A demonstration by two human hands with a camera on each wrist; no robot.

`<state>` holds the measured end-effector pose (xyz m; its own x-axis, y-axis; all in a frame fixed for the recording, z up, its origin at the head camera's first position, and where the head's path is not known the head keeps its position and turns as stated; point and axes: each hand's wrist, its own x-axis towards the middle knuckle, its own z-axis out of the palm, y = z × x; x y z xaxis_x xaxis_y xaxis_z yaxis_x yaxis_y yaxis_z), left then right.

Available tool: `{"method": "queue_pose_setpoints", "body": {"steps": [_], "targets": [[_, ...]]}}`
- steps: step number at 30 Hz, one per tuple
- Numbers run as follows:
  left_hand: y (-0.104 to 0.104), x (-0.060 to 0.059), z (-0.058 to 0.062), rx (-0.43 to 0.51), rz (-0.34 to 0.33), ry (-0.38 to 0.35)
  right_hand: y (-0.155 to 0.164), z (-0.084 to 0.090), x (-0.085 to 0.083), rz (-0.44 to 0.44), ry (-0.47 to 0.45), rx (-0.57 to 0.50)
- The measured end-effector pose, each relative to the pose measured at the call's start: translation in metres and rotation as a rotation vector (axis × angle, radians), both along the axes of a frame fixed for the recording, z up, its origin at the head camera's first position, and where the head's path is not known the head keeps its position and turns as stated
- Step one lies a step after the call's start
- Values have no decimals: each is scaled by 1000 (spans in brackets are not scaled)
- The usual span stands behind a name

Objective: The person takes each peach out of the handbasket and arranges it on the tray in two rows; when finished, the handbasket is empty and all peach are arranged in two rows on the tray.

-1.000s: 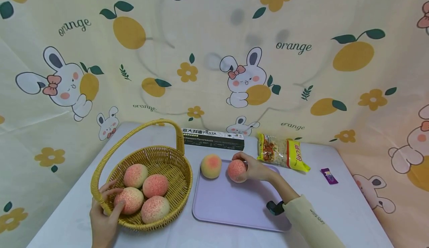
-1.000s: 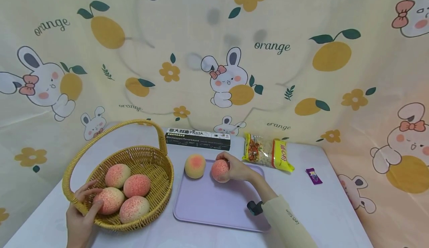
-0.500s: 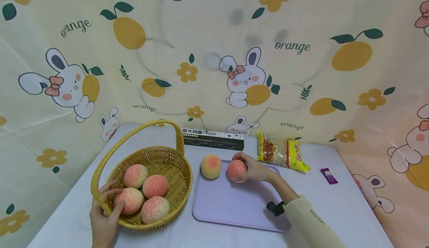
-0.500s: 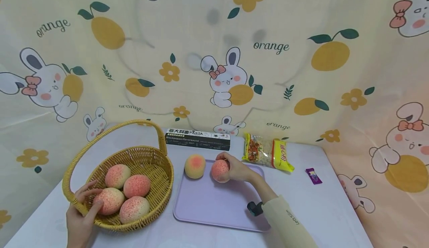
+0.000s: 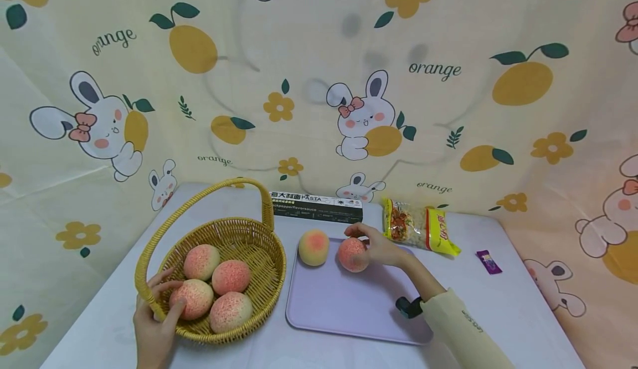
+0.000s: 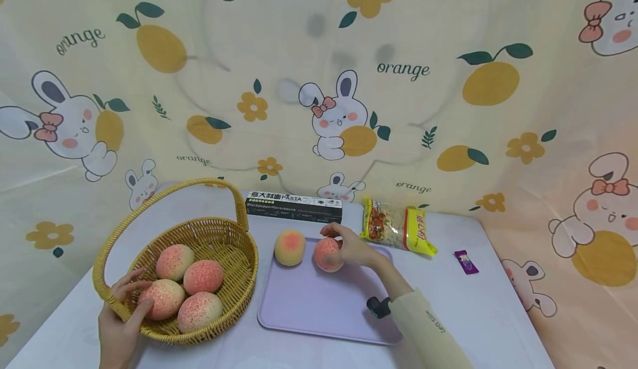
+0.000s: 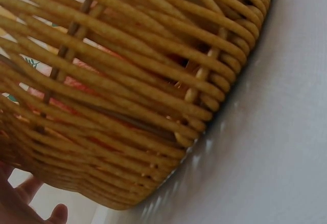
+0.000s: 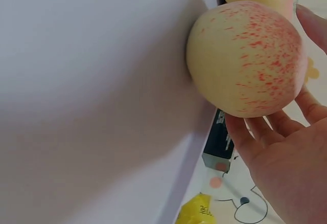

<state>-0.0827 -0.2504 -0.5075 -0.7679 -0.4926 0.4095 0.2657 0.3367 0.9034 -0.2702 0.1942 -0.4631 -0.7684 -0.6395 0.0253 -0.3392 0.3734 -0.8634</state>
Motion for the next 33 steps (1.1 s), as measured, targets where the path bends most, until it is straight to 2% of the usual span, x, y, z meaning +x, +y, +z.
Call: {"method": "queue_pose_setpoints", "body": {"steps": [9,19,27,33], "targets": [[0,0,-1,-16,-3,26,-6,12,-2,4,12,-5],[1,0,1,-27,11,-22,-19,24,-3,28,48,-43],[-1,0,-1,-41,0,14,-36,38,-1,46,54,-14],[-1,0,0,-41,4,11,-55,44,-1,71,82,8]]}}
